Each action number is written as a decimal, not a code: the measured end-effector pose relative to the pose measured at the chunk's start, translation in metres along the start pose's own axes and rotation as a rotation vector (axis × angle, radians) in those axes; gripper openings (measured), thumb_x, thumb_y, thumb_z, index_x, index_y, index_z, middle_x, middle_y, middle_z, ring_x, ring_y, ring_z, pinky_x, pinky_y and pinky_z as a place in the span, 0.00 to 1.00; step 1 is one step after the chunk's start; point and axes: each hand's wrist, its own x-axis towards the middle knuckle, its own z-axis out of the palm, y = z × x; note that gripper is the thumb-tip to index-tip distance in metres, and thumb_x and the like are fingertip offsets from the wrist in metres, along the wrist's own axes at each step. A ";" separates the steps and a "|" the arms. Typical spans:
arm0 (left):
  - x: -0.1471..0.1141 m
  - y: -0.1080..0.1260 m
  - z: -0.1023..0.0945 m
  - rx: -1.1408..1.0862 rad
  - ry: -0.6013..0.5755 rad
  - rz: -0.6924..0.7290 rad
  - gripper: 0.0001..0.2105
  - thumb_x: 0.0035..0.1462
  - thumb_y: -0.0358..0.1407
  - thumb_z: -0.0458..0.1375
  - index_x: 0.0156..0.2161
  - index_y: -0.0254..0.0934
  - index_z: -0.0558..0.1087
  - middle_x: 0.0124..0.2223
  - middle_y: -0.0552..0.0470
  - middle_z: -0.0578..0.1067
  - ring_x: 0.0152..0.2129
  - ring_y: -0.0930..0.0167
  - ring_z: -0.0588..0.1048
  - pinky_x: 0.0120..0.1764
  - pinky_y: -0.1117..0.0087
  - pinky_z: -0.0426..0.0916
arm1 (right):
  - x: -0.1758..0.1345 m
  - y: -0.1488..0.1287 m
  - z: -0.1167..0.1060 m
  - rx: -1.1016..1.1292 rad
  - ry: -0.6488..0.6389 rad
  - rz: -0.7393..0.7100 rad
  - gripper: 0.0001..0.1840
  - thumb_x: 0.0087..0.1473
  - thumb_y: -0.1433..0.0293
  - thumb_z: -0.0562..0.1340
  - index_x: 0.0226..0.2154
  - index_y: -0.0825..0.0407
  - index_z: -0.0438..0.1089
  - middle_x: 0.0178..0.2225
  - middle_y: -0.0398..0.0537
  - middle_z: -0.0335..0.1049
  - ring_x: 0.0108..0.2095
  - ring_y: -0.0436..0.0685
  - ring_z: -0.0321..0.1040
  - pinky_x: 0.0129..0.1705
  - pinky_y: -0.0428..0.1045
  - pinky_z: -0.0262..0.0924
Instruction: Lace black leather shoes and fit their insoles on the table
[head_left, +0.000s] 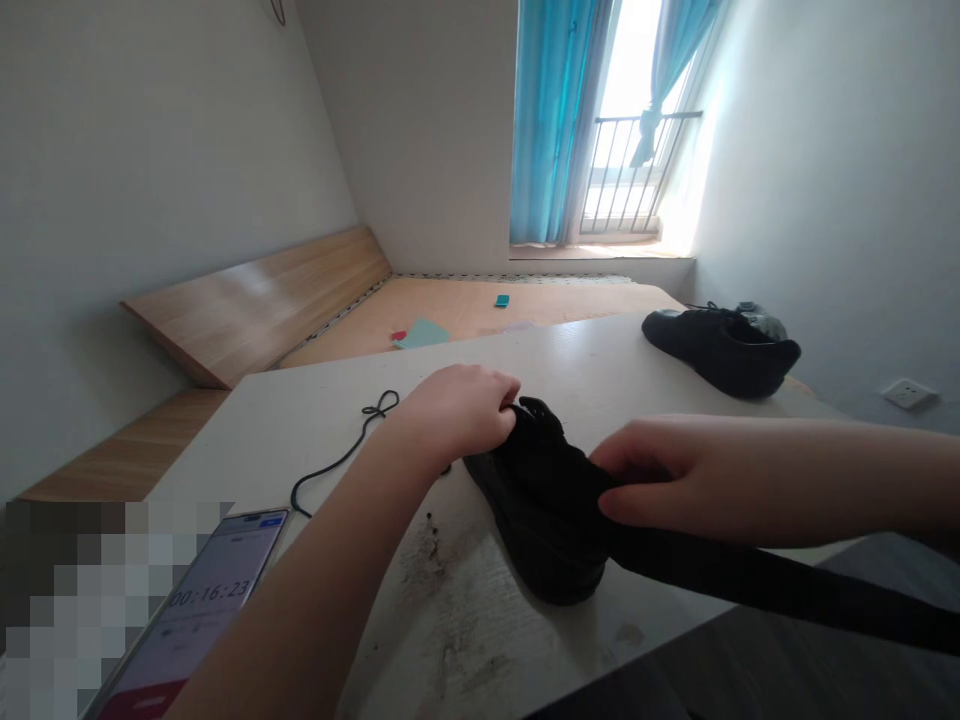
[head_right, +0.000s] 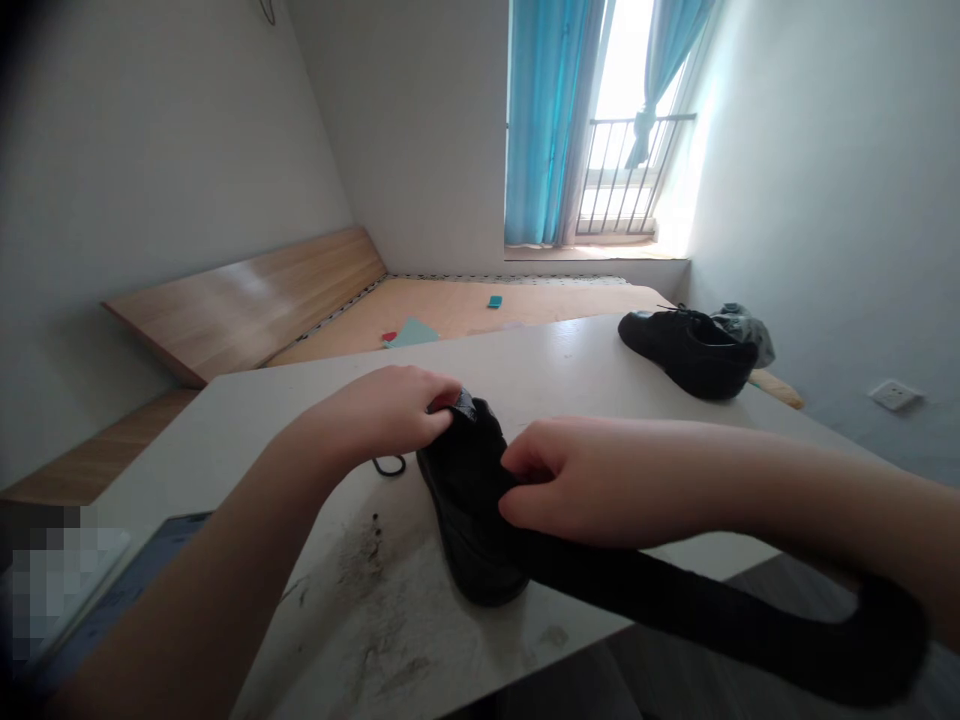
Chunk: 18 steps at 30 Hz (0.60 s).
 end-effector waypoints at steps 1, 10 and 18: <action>0.000 0.000 -0.001 -0.006 -0.004 0.004 0.06 0.51 0.33 0.51 0.29 0.39 0.71 0.32 0.50 0.78 0.28 0.67 0.72 0.26 0.68 0.56 | 0.002 -0.005 -0.003 -0.020 -0.070 0.020 0.16 0.53 0.59 0.57 0.38 0.49 0.75 0.27 0.44 0.73 0.23 0.52 0.65 0.21 0.46 0.55; -0.015 0.020 -0.010 -0.065 -0.099 0.032 0.05 0.48 0.33 0.51 0.24 0.40 0.67 0.26 0.54 0.74 0.22 0.70 0.68 0.23 0.69 0.55 | 0.014 -0.029 -0.001 -0.437 0.015 -0.018 0.14 0.53 0.62 0.55 0.29 0.52 0.72 0.27 0.46 0.71 0.22 0.52 0.63 0.23 0.49 0.51; -0.015 0.029 -0.009 -0.053 -0.113 0.057 0.05 0.46 0.32 0.51 0.23 0.39 0.67 0.27 0.52 0.75 0.25 0.68 0.69 0.24 0.68 0.55 | 0.031 -0.034 0.031 -0.601 0.092 -0.097 0.11 0.56 0.76 0.58 0.35 0.54 0.77 0.33 0.52 0.76 0.30 0.57 0.72 0.29 0.49 0.57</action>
